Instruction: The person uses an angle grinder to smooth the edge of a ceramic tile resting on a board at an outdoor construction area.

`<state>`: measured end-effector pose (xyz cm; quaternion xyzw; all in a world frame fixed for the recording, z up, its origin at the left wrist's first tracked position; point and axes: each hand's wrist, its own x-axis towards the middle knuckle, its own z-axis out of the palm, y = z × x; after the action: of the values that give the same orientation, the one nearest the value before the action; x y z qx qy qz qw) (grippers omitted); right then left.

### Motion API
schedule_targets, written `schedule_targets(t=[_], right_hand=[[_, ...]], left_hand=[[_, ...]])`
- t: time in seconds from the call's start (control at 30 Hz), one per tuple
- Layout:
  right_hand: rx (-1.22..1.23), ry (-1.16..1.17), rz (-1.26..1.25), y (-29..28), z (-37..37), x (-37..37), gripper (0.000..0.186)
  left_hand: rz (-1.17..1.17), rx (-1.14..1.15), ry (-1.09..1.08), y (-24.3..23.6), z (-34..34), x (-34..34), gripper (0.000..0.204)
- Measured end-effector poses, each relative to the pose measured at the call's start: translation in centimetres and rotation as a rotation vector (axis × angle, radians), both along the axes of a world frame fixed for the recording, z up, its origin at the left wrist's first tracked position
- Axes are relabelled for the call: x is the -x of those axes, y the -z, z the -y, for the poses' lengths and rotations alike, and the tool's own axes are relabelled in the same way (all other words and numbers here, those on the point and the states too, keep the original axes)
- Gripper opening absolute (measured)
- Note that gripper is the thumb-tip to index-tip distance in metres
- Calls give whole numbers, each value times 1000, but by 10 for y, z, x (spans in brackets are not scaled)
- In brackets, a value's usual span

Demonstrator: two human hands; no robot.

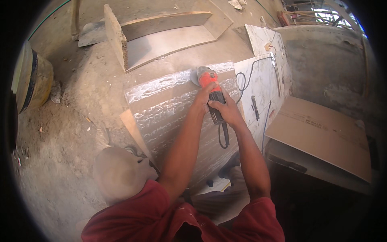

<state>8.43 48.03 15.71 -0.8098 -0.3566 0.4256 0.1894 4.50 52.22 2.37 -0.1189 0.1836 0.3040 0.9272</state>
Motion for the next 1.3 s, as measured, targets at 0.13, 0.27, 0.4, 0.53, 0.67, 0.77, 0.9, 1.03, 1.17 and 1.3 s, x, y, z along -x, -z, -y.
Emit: schedule_targets(t=[0.13, 0.27, 0.4, 0.53, 0.67, 0.77, 0.9, 1.03, 1.17, 1.3], right_hand=[[27, -48, 47, 1, 2, -7, 79], [57, -78, 113, -2, 0, -2, 78], [63, -119, 164, -4, 0, -8, 78], [76, -192, 206, -2, 1, -13, 82], [66, -209, 309, 3, 4, -16, 84], [37, -163, 273, 5, 6, -16, 84], [41, -87, 119, -2, 1, -4, 84], [64, -151, 181, -5, 2, -10, 82], [108, -220, 314, -7, -2, -8, 81], [105, -246, 341, -10, -2, -9, 87]], left_hand=[[14, 6, -15, -2, 3, -1, 32], [39, 5, -32, 0, 4, -2, 31], [84, 35, -48, -3, 5, -5, 31], [101, 23, -90, -5, 8, -8, 31], [97, 73, -112, -8, 9, -7, 31], [67, 44, -107, -7, 5, -2, 31], [49, -30, -56, -6, 4, 3, 35], [27, -7, -62, -11, 7, 0, 35], [106, 27, -94, -1, 9, -8, 34], [175, 81, -110, -4, 12, -14, 29]])
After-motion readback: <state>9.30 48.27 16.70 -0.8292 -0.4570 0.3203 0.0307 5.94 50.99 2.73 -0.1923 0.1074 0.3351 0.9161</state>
